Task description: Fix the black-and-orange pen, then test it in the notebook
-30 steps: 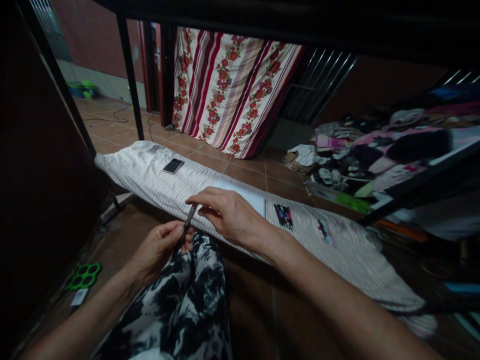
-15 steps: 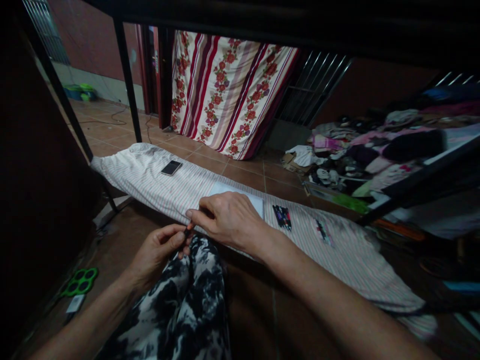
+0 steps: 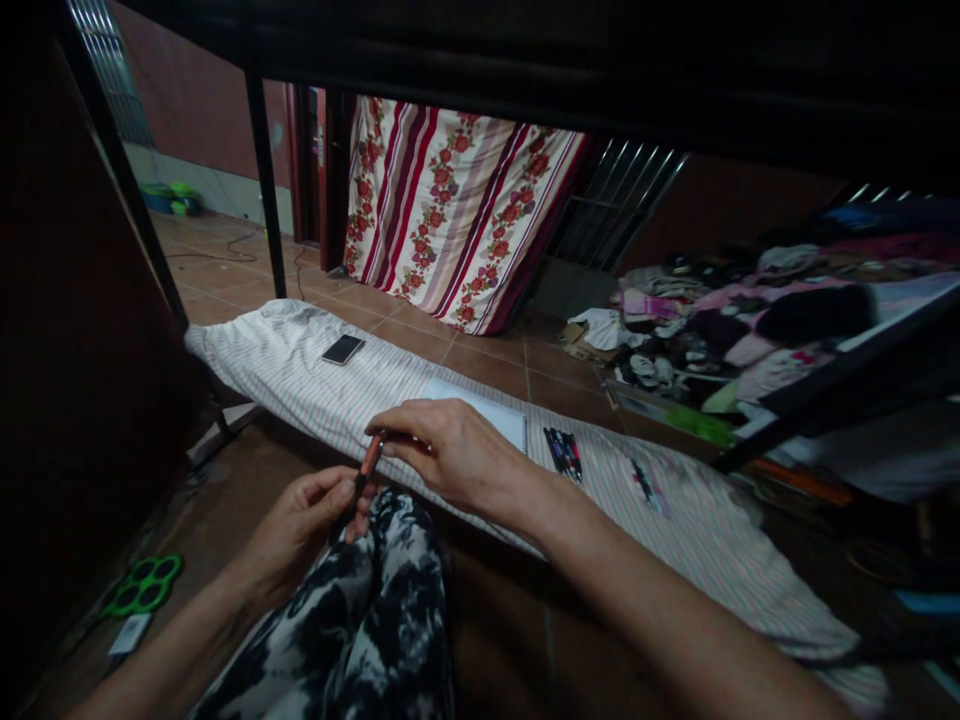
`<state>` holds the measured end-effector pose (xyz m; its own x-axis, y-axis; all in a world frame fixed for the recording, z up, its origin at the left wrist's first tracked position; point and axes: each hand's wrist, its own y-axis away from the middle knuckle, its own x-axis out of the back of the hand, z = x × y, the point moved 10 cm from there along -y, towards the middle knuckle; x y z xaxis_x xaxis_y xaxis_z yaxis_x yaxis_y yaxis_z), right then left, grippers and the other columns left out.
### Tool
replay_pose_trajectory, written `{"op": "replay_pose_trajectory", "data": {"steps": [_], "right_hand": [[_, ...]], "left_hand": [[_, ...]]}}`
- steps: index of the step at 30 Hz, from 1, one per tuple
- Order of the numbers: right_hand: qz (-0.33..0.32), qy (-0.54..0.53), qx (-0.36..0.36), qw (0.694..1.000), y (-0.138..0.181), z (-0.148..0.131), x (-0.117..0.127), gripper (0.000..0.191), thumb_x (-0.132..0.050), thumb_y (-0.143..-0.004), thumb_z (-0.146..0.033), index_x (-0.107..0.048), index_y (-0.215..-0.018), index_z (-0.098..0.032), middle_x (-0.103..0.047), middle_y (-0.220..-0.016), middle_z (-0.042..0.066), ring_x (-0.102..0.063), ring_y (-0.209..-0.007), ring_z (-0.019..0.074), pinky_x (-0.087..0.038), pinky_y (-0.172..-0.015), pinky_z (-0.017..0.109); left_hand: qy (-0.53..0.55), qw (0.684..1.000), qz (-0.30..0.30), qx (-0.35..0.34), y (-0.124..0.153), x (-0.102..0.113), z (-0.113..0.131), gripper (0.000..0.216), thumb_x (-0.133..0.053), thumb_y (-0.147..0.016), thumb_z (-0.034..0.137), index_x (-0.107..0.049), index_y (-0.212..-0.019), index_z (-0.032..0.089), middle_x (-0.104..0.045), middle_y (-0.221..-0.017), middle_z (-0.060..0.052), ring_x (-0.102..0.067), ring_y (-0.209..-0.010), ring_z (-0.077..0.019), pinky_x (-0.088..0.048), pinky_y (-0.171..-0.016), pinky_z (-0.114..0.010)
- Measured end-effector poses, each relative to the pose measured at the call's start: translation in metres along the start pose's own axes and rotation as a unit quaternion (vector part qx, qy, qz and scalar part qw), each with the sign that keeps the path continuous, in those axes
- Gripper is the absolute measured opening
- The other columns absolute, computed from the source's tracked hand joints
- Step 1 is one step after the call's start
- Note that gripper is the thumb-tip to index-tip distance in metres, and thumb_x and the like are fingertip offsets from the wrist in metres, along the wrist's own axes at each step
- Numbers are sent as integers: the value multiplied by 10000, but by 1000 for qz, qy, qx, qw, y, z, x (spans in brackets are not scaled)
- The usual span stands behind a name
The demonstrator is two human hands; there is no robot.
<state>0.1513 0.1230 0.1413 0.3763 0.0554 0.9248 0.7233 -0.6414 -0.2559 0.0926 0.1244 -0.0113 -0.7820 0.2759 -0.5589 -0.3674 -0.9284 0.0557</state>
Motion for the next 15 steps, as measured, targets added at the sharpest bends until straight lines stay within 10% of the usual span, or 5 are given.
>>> {"op": "replay_pose_trajectory", "data": {"steps": [10,15], "right_hand": [[-32,236,-128,963,-1,0,4,465,-387,-887,-442,-603,-577,-169,-578,-534,31,-481,-501,119,-190,-501,276],[24,182,-138,973,3,4,16,415,-465,-831,-543,-665,-817,-180,-653,-694,39,-567,-596,147,-311,-527,256]], "left_hand": [[-17,1000,4,-12,1,-3,3,272,-698,-702,361,-666,-822,119,-600,-656,-9,-524,-549,-78,-373,-532,-200],[-11,1000,7,-10,-1,-2,0,274,-702,-697,360,-668,-823,120,-601,-646,-5,-520,-540,-74,-372,-540,-200]]}}
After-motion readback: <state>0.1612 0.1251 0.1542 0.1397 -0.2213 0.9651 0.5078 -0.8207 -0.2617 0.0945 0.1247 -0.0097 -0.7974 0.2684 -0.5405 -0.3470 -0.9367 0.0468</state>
